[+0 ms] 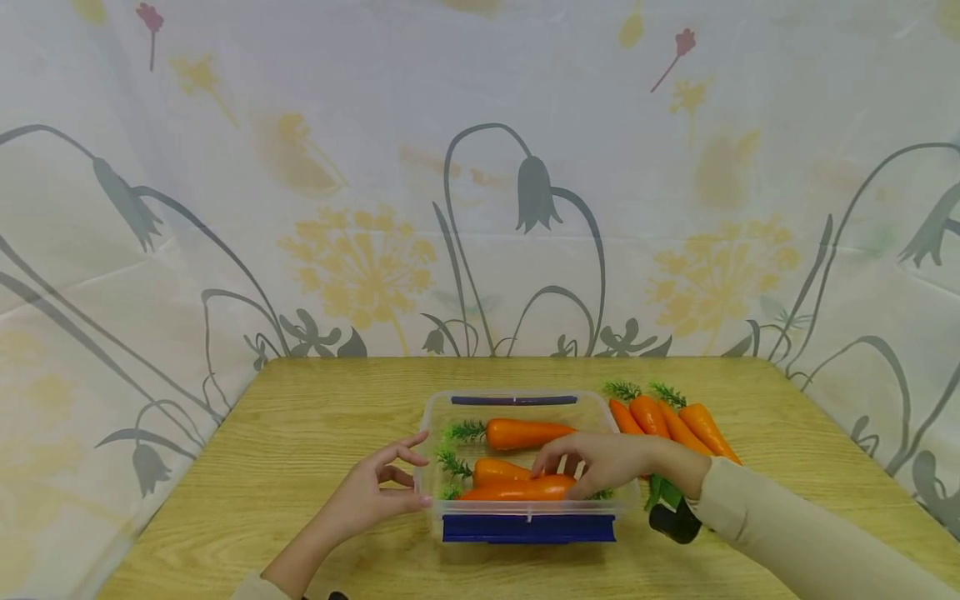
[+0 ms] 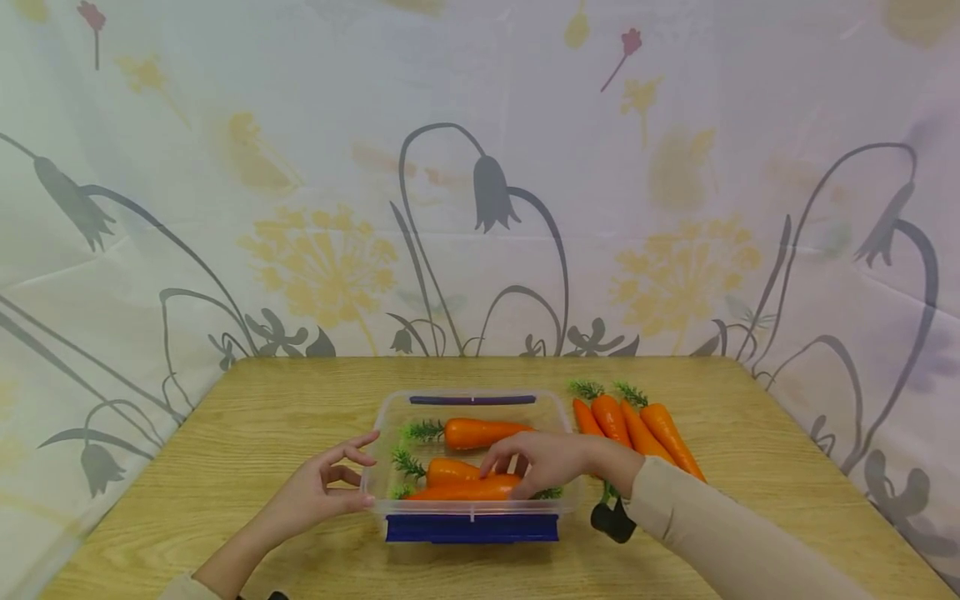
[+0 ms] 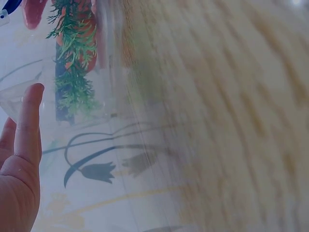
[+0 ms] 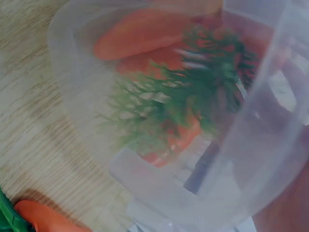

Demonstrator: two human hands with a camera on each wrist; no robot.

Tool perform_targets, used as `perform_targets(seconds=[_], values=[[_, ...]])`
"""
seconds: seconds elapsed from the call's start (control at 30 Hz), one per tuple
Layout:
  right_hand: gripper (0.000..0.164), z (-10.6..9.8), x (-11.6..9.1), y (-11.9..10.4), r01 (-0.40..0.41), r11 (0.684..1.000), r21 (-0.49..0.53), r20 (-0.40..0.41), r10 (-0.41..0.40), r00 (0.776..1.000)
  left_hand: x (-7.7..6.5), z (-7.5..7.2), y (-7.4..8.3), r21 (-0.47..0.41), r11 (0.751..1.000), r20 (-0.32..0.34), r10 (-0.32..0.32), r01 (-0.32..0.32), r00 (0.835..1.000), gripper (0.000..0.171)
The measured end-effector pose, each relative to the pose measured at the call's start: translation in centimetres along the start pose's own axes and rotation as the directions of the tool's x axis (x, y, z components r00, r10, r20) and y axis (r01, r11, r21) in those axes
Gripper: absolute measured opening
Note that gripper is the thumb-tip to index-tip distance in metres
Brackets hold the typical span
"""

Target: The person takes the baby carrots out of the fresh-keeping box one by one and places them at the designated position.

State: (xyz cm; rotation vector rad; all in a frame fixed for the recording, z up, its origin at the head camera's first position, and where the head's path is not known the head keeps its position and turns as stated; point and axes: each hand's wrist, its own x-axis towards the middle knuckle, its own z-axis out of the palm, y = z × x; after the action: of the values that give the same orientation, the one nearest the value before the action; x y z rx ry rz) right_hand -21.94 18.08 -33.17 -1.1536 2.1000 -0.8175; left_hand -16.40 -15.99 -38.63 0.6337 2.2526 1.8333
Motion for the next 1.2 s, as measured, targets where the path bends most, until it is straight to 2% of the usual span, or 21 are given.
perform_targets(seconds=[0.2, 0.5, 0.7, 0.87, 1.03, 1.2], values=[[0.033, -0.2, -0.9, -0.9, -0.04, 0.998, 0.049, -0.082, 0.044, 0.996, 0.0, 0.1, 0.0, 0.011, 1.0, -0.002, 0.002, -0.002, 1.0, 0.039], [0.036, -0.7, -2.4, -1.6, 0.01, 0.997, 0.07, -0.189, 0.003, 0.982, 0.0, 0.2, 0.2, 0.002, 1.0, 0.003, -0.001, 0.001, 1.0, 0.038], [0.038, -0.7, -3.8, -1.8, 0.034, 0.997, 0.065, -0.272, -0.015, 0.962, 0.0, 0.2, 0.1, 0.018, 1.0, -0.009, 0.0, 0.0, 1.0, 0.04], [0.038, -0.6, -5.1, -1.8, 0.058, 0.998, 0.032, -0.37, -0.042, 0.928, 0.0, 0.2, 0.0, 0.023, 1.0, -0.013, -0.002, 0.002, 1.0, 0.04], [0.036, -0.4, -6.6, -1.6, 0.109, 0.994, 0.012, -0.48, -0.09, 0.873, 0.0, 0.2, 0.0, 0.023, 1.0, -0.014, -0.006, 0.006, 1.0, 0.039], [0.038, -0.5, -8.2, -1.5, 0.056, 0.998, 0.037, -0.541, -0.027, 0.841, 0.1, 0.2, 0.1, 0.031, 0.999, -0.015, -0.015, 0.015, 1.0, 0.039]])
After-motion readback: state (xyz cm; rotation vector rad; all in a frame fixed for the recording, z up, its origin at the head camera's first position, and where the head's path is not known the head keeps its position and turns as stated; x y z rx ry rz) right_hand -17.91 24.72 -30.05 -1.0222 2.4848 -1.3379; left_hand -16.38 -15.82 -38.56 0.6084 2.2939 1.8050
